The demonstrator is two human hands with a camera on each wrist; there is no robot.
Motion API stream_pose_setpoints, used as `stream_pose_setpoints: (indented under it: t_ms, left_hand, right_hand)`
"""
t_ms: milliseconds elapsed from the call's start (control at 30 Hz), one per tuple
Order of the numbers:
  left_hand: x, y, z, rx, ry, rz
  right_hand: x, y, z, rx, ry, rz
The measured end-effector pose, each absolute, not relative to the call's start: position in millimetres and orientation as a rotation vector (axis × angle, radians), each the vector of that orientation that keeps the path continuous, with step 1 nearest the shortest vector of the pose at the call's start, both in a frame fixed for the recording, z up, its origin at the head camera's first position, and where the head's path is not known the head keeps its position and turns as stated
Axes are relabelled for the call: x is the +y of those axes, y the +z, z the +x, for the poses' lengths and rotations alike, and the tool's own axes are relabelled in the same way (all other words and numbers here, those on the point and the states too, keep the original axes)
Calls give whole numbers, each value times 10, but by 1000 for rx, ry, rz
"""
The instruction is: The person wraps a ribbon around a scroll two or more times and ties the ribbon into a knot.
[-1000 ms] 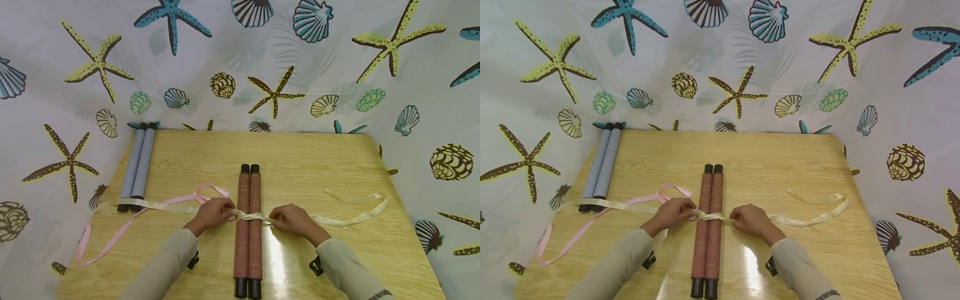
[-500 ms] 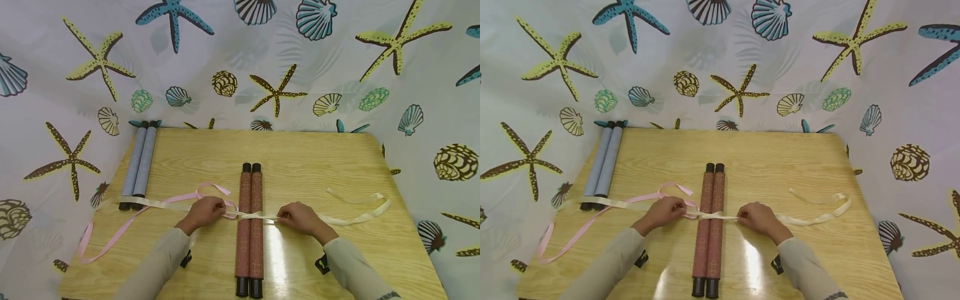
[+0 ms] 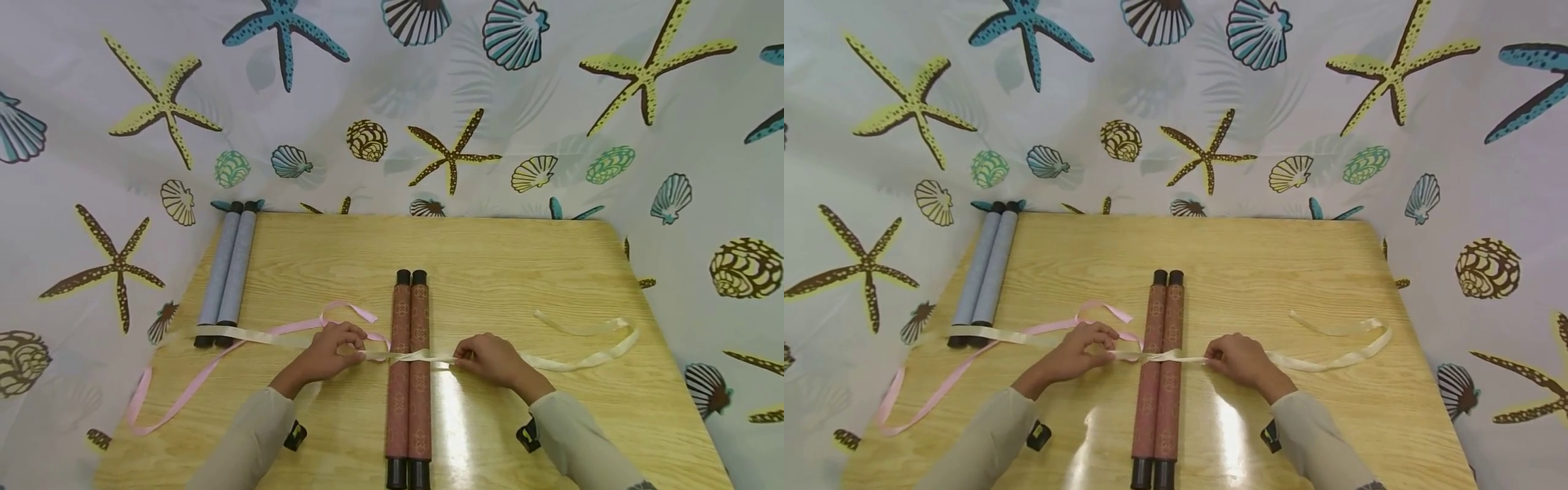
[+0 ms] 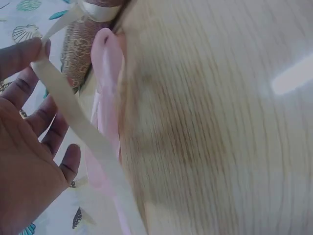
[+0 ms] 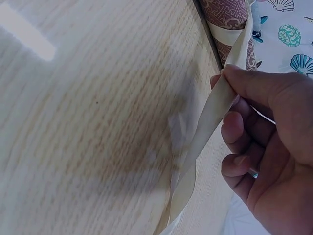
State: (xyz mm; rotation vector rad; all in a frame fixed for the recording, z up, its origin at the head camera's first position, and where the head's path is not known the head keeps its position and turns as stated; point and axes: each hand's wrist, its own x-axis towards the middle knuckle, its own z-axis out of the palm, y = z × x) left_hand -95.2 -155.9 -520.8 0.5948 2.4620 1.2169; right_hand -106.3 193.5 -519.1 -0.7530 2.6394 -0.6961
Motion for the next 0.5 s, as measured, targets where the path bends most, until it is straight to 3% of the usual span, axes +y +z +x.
stream_pose_setpoints:
  t_ms: [267,500]
  left_hand:
    - [-1511,-5191,-924,1950,1673,433]
    - [-1402,-5130,-910,1674,1962,467]
  right_hand:
    - [1940,-5194,-1078,2642,-710,-778]
    - [1930,-5224,-1079,2632,-713,-772]
